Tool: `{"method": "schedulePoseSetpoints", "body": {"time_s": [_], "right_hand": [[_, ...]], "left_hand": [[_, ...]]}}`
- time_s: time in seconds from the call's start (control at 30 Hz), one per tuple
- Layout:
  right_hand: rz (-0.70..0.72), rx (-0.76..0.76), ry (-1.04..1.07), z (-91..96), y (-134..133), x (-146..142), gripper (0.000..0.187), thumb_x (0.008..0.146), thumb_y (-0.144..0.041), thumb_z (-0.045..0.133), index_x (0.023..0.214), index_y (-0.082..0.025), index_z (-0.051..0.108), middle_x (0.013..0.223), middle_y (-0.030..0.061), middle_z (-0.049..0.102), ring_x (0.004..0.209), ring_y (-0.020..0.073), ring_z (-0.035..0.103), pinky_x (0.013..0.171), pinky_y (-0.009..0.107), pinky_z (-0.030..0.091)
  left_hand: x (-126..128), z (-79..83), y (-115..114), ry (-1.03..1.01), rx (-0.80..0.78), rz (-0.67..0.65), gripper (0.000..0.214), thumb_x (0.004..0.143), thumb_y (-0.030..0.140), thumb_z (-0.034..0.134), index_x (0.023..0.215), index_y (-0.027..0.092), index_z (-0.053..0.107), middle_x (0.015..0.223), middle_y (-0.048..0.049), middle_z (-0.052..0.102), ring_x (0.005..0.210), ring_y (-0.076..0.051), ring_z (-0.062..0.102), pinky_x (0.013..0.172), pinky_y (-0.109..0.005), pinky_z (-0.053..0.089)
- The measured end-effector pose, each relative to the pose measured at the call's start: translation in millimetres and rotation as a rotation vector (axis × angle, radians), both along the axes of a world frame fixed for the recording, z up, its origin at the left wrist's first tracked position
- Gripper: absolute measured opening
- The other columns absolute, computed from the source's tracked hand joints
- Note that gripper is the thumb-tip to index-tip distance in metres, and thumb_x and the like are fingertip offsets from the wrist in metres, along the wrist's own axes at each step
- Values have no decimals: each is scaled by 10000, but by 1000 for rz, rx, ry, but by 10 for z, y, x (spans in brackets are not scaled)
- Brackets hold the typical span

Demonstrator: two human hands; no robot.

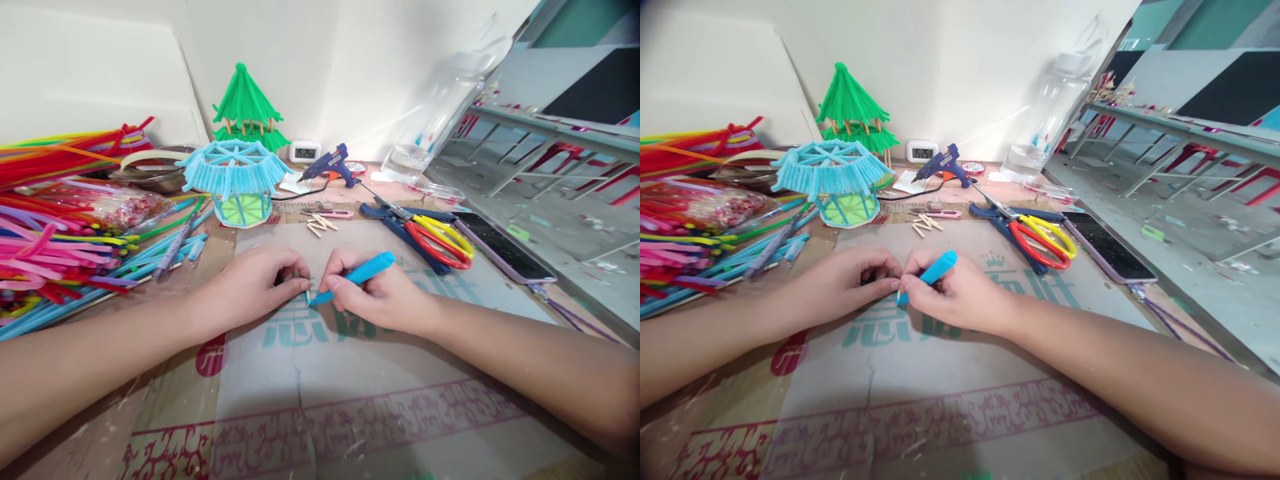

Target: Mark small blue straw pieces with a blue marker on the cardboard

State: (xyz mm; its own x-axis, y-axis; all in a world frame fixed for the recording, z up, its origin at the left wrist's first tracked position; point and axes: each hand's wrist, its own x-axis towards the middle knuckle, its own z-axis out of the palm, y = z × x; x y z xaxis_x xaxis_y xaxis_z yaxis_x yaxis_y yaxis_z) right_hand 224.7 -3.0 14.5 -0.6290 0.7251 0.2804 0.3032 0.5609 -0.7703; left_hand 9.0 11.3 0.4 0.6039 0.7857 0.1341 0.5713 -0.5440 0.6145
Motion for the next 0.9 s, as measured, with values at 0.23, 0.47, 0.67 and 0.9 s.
{"method": "schedulePoseSetpoints", "body": {"time_s": [0.23, 0.47, 0.67, 0.9], "right_hand": [[-55, 21, -19, -12, 12, -5, 152, 919, -225, 514, 783, -174, 559, 598, -27, 562, 520, 89, 474, 484, 212, 354], [-51, 22, -17, -17, 17, -5, 152, 922, -223, 514, 783, -174, 555, 596, -31, 556, 513, 85, 462, 482, 213, 347], [-35, 41, -11, -19, 22, -20, 158, 921, -220, 510, 779, -170, 558, 597, -31, 552, 512, 84, 457, 487, 214, 349], [-68, 43, -4, -15, 23, -18, 163, 924, -224, 509, 777, -171, 554, 609, -26, 560, 522, 87, 477, 488, 214, 352]], "left_hand": [[7, 10, -4, 13, -16, 16, 178, 920, 326, 572, 889, 197, 691, 767, 6, 651, 697, -143, 560, 608, -250, 377], [3, -2, -2, 1, -5, 10, 187, 921, 335, 574, 887, 196, 693, 752, 8, 646, 683, -140, 555, 604, -250, 371], [-5, 15, -9, 1, -10, 11, 167, 920, 320, 582, 878, 197, 687, 736, 22, 635, 670, -131, 551, 601, -250, 363], [2, 14, -5, -1, -22, 16, 170, 916, 333, 590, 879, 199, 685, 734, 26, 629, 670, -129, 545, 596, -253, 361]]}}
